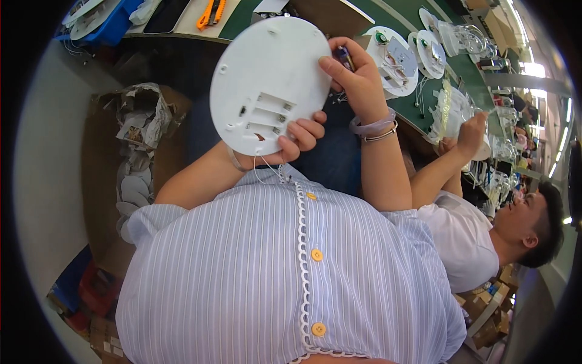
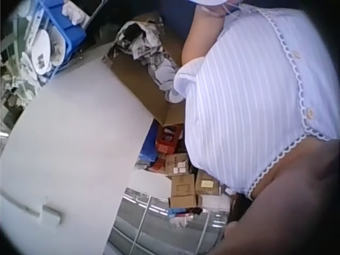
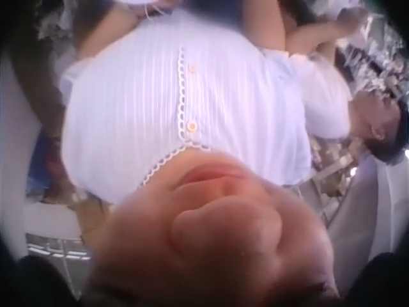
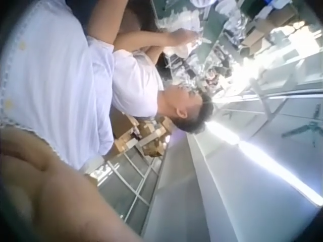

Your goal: Assembling circular LED light fixtures by inserting batteries and testing functionality.

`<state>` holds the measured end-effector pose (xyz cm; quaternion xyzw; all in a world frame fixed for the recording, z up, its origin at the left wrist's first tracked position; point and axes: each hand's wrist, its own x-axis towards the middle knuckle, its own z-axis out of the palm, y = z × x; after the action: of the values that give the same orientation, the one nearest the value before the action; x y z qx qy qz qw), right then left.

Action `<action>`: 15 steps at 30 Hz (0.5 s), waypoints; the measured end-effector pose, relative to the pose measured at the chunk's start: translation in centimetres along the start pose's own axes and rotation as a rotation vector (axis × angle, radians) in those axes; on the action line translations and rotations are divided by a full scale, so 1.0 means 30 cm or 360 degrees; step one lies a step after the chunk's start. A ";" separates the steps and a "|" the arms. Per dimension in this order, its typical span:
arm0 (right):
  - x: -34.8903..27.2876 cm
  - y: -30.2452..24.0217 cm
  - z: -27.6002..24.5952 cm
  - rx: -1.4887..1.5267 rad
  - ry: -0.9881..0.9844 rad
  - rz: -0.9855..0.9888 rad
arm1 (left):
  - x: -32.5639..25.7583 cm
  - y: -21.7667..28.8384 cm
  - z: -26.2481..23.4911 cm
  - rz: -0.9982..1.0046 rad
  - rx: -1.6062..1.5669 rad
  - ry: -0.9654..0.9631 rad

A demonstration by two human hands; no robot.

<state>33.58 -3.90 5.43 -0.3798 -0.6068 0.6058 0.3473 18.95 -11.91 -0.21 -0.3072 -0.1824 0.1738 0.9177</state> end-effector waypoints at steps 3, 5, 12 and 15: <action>-0.035 0.016 -0.059 0.0020 0.0013 0.0013 | 0.017 0.003 -0.015 0.0048 0.0380 0.0138; -0.068 0.016 -0.084 0.0267 -0.0001 0.0111 | 0.041 -0.012 -0.005 0.0221 0.1049 0.0229; -0.126 0.033 -0.133 0.0075 0.0209 0.0159 | -0.083 0.048 0.053 0.1241 0.2173 0.0364; -0.117 0.057 -0.121 -0.0089 0.0379 -0.0003 | -0.016 0.001 0.071 0.1324 0.2283 0.0814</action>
<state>38.49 -5.33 3.94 -0.4580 -0.5782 0.5390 0.4068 17.58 -11.02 1.25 0.2743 0.3104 0.4940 0.7645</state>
